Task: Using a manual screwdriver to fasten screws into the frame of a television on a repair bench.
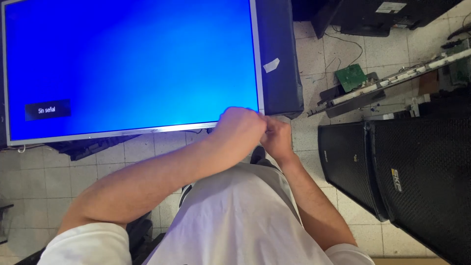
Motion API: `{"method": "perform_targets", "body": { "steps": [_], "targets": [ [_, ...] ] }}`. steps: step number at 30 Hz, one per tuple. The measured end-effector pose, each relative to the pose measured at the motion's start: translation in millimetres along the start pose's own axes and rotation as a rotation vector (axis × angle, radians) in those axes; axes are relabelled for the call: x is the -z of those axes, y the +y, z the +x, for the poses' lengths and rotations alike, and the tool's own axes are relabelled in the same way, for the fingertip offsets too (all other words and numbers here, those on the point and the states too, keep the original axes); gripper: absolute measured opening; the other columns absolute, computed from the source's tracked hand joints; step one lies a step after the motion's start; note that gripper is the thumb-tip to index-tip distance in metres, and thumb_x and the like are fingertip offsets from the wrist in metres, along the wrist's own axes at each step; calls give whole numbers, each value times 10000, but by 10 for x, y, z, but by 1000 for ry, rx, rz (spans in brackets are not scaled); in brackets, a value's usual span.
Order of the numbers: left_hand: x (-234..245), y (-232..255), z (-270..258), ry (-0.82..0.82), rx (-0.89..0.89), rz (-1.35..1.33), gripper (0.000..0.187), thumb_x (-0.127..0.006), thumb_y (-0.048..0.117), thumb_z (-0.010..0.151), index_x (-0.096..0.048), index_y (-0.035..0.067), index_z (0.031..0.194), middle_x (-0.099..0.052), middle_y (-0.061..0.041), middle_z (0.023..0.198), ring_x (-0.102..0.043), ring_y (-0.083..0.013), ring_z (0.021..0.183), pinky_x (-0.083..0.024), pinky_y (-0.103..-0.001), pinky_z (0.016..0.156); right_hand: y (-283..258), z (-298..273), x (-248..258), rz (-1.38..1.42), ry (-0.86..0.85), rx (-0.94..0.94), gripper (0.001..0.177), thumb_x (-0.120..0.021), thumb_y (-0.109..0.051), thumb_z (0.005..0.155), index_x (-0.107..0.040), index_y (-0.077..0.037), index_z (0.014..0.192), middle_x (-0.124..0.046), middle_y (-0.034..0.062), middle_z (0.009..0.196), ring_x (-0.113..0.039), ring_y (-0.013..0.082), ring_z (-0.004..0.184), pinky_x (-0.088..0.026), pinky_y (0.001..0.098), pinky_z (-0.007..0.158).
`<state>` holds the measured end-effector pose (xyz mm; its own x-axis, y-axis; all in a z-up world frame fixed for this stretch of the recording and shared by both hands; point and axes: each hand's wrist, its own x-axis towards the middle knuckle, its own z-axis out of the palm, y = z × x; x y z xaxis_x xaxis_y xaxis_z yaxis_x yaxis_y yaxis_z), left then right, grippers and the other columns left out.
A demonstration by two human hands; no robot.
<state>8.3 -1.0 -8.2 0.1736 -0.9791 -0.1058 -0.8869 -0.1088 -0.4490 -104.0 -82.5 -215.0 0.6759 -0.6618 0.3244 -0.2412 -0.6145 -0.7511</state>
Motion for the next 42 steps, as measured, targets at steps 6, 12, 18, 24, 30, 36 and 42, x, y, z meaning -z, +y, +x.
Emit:
{"method": "perform_targets", "body": {
  "steps": [6,12,18,24,30,36,42],
  "targets": [
    [190,-180,-3,198,-142,-401,134,-645,-44,898,-720,-42,1010,-681,-74,644,-749,-351,584,-556,-564,453,-469,184,316,-36,39,25,188,-809,-83,812,-635,-83,741,-602,126,571,-657,399,582,-513,436,547],
    [99,-138,42,194,-183,-360,62,-787,2,962,-780,55,930,-680,-65,615,-700,-243,549,-633,-429,674,149,-46,-28,3,44,35,287,-880,-154,802,-618,-95,701,-616,75,580,-635,351,558,-516,405,559],
    [-133,-66,97,283,-260,-412,153,-751,8,870,-713,138,796,-636,-49,571,-701,-325,522,-589,-512,516,20,32,50,74,60,4,245,-871,-108,789,-644,-106,695,-629,83,569,-662,360,571,-500,421,548],
    [67,-217,151,200,-272,-488,158,-710,-20,778,-665,131,793,-583,-95,554,-673,-345,453,-522,-509,394,-183,86,240,106,42,6,284,-827,-67,829,-599,-68,659,-615,147,582,-643,421,584,-461,429,536],
    [30,-194,83,211,-278,-341,179,-767,22,936,-749,108,780,-702,-121,682,-751,-363,609,-627,-490,622,74,61,138,247,-10,-51,265,-814,-39,823,-622,-82,645,-615,83,561,-604,264,542,-436,357,565],
    [111,-295,100,92,-282,-509,158,-796,1,928,-729,39,790,-667,-105,588,-705,-328,524,-613,-461,618,123,88,123,224,-8,-53,260,-848,-61,841,-661,-72,661,-655,121,600,-688,379,607,-481,396,557],
    [212,-406,90,142,-311,-493,145,-761,-56,860,-737,66,787,-655,-86,572,-688,-284,492,-590,-511,478,76,108,174,205,-4,-45,317,-774,-4,830,-544,-75,625,-519,102,535,-540,182,546,-366,324,523]
  ]
}}
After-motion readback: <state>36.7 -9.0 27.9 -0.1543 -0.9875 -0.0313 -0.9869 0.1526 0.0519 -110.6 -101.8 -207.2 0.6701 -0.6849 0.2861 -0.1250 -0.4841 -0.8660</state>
